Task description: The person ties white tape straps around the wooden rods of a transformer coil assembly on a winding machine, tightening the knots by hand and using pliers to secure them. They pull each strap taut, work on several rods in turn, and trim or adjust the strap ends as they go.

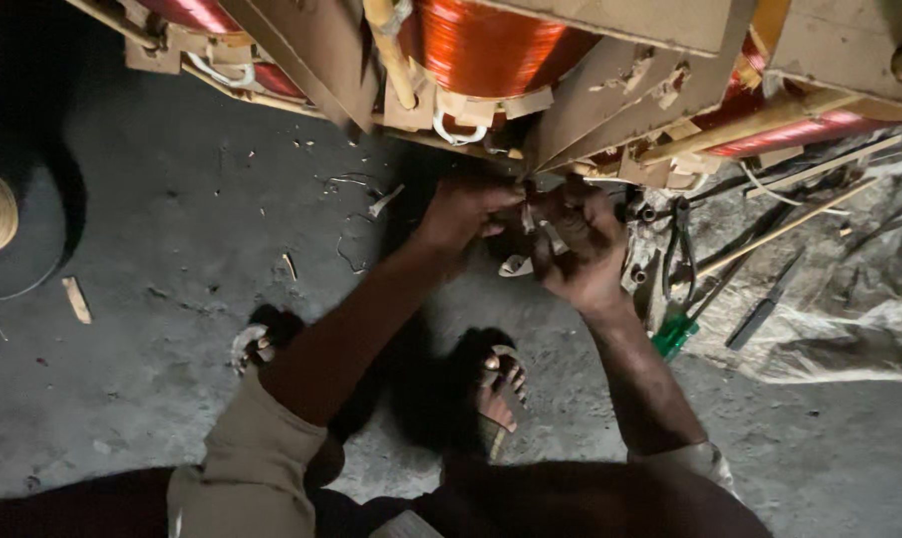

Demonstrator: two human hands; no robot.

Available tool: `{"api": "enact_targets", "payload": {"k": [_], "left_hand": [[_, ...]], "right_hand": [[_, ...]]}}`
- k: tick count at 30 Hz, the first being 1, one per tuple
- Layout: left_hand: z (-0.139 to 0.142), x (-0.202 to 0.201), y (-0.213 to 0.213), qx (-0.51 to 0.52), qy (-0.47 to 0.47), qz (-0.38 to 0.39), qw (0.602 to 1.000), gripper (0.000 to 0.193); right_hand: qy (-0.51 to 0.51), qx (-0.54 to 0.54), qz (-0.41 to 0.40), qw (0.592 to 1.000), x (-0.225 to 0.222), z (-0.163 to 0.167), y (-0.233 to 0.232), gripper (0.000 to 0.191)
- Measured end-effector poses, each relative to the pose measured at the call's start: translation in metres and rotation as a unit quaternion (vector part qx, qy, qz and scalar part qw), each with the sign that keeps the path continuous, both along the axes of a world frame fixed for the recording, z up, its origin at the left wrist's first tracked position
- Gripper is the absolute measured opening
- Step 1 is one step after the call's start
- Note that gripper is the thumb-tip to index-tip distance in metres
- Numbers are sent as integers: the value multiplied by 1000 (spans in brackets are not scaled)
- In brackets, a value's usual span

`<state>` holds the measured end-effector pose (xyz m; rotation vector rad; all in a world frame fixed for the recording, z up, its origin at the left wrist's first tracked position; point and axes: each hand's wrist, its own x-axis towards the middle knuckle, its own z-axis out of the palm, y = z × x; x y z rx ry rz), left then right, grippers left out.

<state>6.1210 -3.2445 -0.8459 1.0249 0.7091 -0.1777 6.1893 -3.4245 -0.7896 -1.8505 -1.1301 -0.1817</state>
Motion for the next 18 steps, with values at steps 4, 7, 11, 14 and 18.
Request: {"api": "enact_targets", "payload": {"k": [4,7,11,14,18], "left_hand": [[8,-6,-4,-102,-64,19,993,34],[9,-5,-7,-115,-102,32,988,30],[6,-7,-6,-78,-69,48,993,26],[1,-15,-10,-114,-98,66,986,23],[-15,-32,-25,-151,-142,119,971,18]], "right_hand": [[25,75,-37,996,-9,0,14,9],[223,81,-89,968,-15,-2,23,5],[278,164,-81,943,-15,3,30,19],[52,6,-84,995,-15,12,27,23],[-36,-156,-80,984,-21,25,21,44]]}}
